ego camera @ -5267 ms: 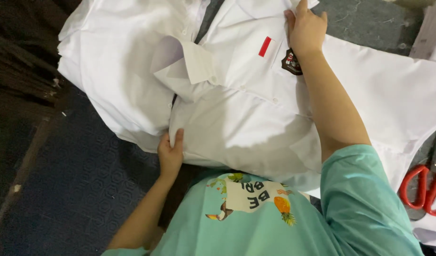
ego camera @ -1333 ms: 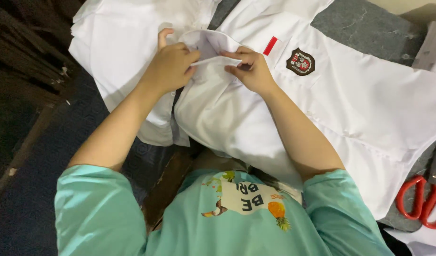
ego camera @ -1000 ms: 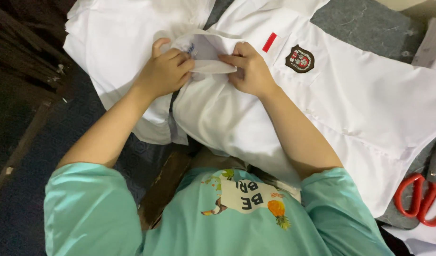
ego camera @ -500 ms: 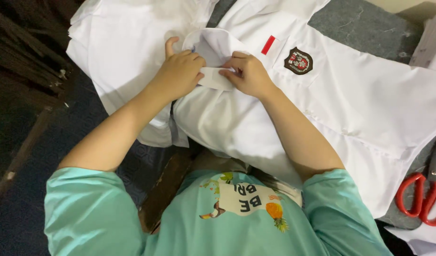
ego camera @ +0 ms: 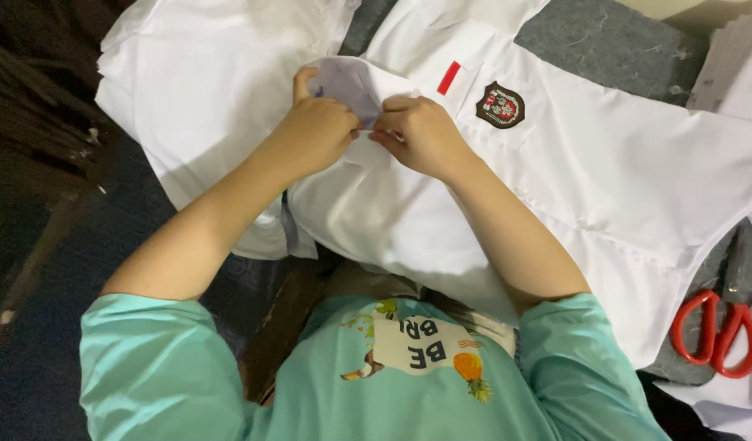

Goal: Trimming loose threads with scissors and folding a white school uniform shirt

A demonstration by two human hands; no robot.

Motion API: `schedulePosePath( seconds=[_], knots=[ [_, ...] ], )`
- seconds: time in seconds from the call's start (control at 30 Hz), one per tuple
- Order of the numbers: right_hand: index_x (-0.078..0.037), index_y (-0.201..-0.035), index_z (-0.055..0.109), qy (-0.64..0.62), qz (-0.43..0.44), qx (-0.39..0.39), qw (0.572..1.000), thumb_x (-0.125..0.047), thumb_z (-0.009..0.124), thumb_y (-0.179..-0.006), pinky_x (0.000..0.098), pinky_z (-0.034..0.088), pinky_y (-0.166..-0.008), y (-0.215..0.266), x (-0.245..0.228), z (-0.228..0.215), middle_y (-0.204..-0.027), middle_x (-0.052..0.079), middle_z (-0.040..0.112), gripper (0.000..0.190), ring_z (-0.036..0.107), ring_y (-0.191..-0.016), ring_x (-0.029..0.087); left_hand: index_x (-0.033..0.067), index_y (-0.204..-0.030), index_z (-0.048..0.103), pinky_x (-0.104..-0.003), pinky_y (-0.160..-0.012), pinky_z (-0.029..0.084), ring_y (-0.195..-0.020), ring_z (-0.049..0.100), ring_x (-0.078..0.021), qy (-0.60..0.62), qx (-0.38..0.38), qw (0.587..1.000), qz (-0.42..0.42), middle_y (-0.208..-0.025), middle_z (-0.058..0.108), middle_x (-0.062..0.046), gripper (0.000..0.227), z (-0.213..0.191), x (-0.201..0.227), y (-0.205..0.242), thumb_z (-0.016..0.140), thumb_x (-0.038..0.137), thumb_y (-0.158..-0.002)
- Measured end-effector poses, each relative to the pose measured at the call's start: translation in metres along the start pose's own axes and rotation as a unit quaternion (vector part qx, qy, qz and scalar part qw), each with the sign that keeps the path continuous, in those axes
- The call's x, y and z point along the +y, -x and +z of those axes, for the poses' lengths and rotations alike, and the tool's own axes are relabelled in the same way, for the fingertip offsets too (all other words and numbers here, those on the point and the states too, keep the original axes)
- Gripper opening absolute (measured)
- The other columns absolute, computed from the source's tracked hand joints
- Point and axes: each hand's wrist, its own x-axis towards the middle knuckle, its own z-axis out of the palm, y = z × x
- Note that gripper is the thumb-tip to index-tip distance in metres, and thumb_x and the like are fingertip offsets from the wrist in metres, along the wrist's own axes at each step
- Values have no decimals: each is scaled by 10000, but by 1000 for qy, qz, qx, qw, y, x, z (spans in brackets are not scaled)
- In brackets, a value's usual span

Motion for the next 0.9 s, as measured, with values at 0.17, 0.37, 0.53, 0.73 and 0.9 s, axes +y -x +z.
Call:
schedulePosePath(
  seconds=[0.17, 0.37, 0.53, 0.73, 0.9],
  knots=[
    [-124, -1029, 738, 24, 53, -42, 997, -208, 726, -952, 416, 447, -597, 3, 7, -1, -737, 30, 577, 115, 600, -733, 264, 154, -834, 762, -594, -1162, 144, -764, 677, -215, 57, -47, 997, -20, -729, 719, 56, 232, -19, 2, -6, 613, 223, -996],
    [-83, -801, 688, -29, 50, -59, 997, -130, 704, -962, 375, 427, -591, 6, 15, -6, -718, 7, 614, 168, 586, -688, 238, 146, -868, 664, -539, -1074, 281, -971, 574, -253, 23, 116, 993, 20, -884, 579, 0, 97, -39, 15, 9, 730, 191, -922],
    [-112, -949, 794, 29, 180, -172, 968, -239, 702, -927, 504, 572, -701, 5, 5, -13, -707, 113, 719, 158, 719, -716, 401, -8, -1272, 536, -462, -596, 536, -738, 707, -380, 243, 214, 907, -269, -960, 648, -178, 538, -2, -1, 36, 833, 287, -934],
    [-109, -1014, 766, -7, 211, -127, 969, -234, 650, -955, 514, 576, -688, 0, -34, -48, -655, 127, 684, 181, 697, -660, 420, 13, -1160, 662, -429, -804, 563, -923, 667, -384, 257, 255, 894, -265, -1058, 558, -126, 369, -19, 36, 26, 782, 104, -823],
    [-45, -1111, 554, -14, 94, 62, 994, 47, 677, -822, 381, 508, -710, -4, -53, -84, -911, 89, 525, 327, 575, -815, 280, 15, -1247, 611, -490, -924, 475, -1026, 532, -386, 233, 324, 898, -184, -1138, 489, -138, 500, -38, 96, 14, 704, -32, -758]
  ],
)
